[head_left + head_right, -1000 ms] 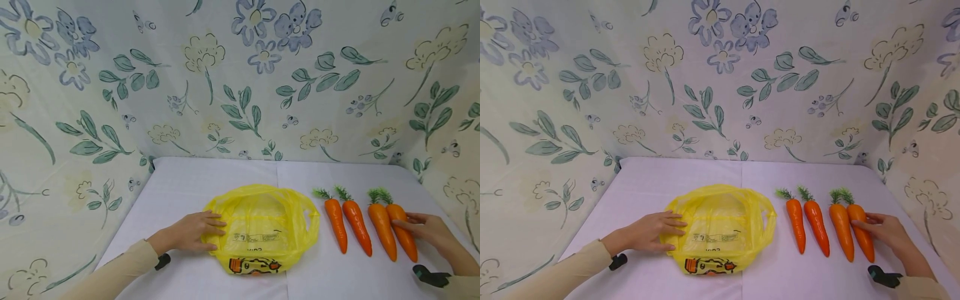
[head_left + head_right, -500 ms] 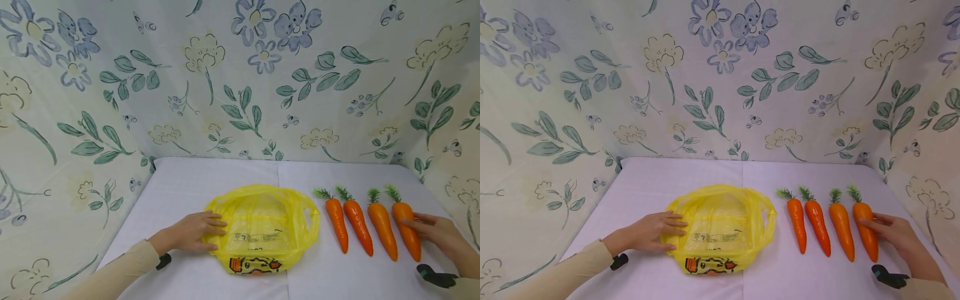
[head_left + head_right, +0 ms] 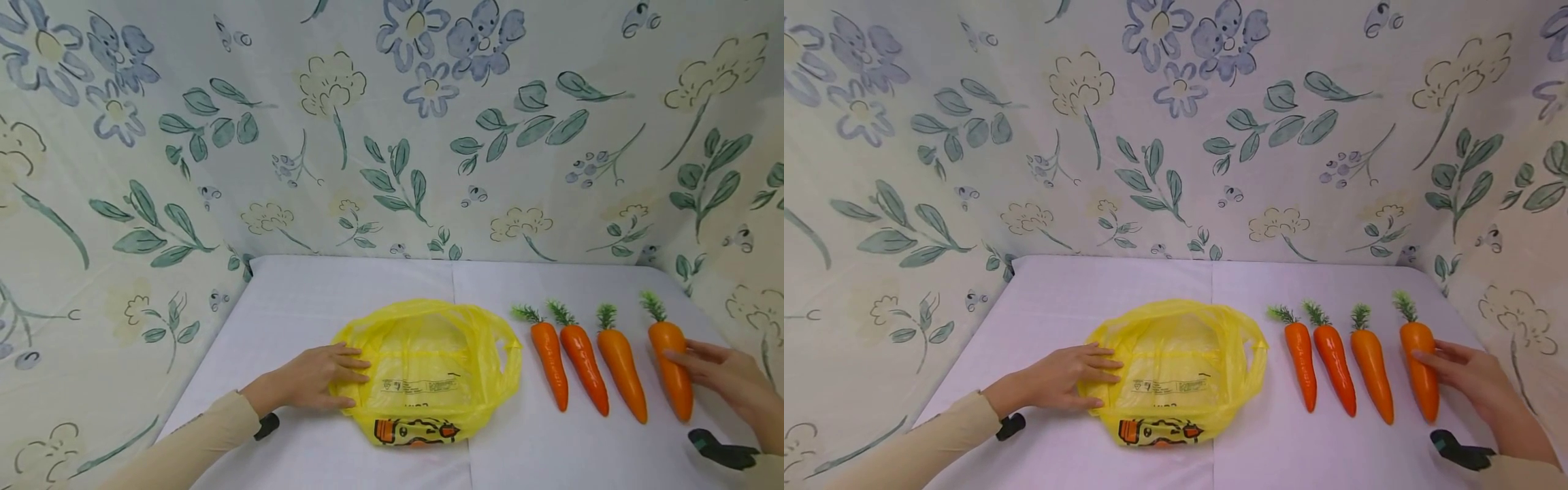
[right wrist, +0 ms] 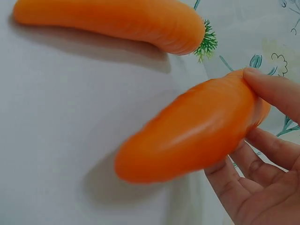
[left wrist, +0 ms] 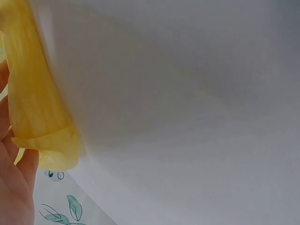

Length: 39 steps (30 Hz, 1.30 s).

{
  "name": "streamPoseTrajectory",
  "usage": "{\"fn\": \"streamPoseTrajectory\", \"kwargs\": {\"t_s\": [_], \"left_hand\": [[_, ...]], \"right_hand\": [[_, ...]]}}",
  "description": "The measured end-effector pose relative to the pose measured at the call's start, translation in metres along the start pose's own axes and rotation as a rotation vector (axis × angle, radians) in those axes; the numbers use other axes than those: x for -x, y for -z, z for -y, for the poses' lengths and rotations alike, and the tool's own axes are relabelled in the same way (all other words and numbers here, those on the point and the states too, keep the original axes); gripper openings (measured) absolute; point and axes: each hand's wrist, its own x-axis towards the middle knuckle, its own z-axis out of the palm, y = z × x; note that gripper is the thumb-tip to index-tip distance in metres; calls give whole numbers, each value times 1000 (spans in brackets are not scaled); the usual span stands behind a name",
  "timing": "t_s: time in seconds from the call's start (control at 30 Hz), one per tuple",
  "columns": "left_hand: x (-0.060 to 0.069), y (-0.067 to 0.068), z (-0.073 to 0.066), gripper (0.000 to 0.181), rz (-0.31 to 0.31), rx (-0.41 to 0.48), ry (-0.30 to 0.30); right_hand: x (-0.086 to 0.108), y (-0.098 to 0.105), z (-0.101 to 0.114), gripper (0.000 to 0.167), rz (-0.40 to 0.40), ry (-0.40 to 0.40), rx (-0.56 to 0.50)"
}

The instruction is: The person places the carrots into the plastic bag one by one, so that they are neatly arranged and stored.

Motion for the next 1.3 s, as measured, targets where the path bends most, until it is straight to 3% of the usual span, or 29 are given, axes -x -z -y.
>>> {"fn": "streamPoseTrajectory", "kwargs": {"t_s": [0.47, 0.7, 1.3], "left_hand": [[0, 0, 1, 50, -23, -7, -36], [0, -2, 1, 51, 6, 5, -6], [-1, 1, 0, 50, 33, 20, 15]], "right_hand": [[20, -1, 35, 99, 21, 130, 85], [38, -7, 58, 100, 56, 125, 73], [76, -35, 117, 90, 154, 286, 73]]}}
